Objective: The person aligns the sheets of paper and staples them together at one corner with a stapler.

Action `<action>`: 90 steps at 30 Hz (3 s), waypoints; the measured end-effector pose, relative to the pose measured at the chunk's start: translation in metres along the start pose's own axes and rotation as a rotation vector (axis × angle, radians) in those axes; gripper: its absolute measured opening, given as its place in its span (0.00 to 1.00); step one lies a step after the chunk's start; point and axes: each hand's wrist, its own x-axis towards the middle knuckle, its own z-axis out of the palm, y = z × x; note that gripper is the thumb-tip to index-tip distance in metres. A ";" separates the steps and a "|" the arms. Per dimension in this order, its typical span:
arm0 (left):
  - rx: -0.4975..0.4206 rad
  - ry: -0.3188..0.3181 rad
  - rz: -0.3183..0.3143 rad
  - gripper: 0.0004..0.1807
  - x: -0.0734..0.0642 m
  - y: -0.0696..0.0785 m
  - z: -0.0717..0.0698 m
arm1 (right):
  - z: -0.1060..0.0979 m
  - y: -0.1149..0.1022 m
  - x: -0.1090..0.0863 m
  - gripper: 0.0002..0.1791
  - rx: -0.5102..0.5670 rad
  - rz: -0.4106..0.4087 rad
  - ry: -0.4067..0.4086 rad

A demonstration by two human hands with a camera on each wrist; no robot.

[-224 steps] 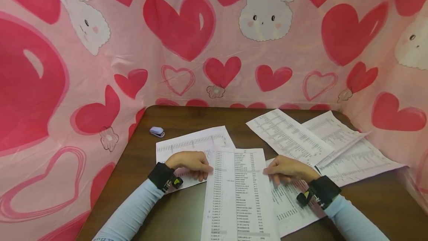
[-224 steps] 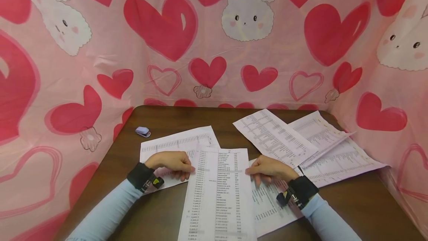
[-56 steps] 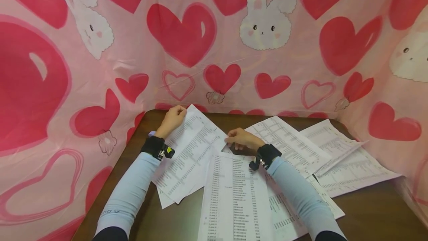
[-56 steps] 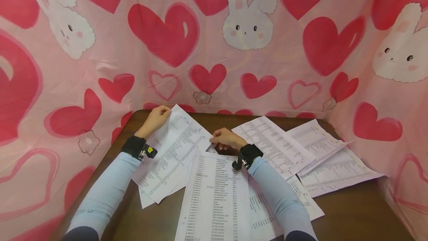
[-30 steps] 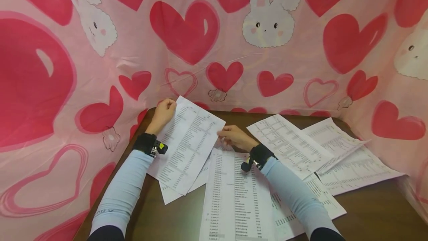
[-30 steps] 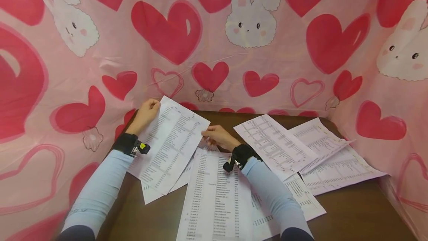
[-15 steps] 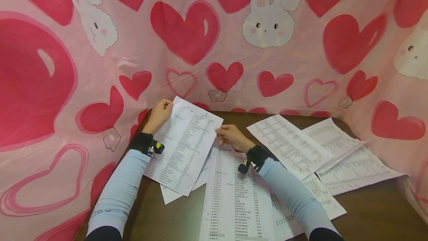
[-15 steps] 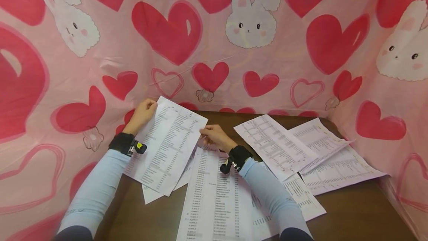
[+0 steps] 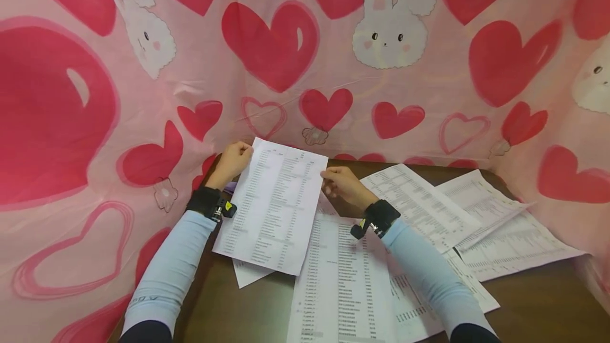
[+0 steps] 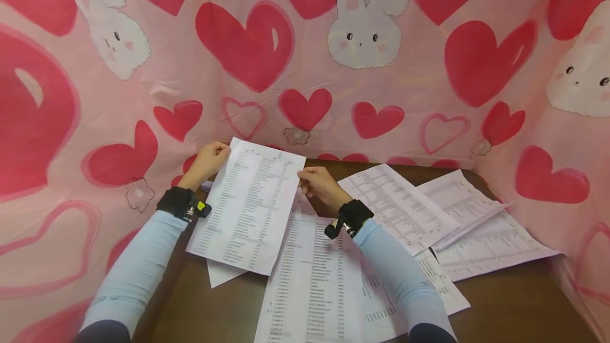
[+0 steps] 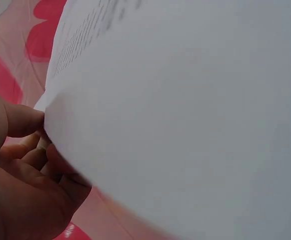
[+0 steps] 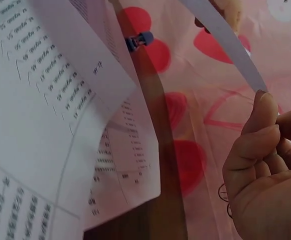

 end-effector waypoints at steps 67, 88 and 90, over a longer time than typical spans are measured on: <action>-0.096 -0.712 0.299 0.11 -0.034 0.045 0.056 | -0.107 0.003 -0.115 0.14 -0.125 0.110 -0.129; -0.078 -0.877 0.286 0.12 -0.038 0.034 0.080 | -0.117 0.024 -0.135 0.10 -0.137 0.181 -0.160; -0.069 -0.879 0.277 0.13 -0.038 0.033 0.084 | -0.117 0.026 -0.137 0.10 -0.148 0.181 -0.150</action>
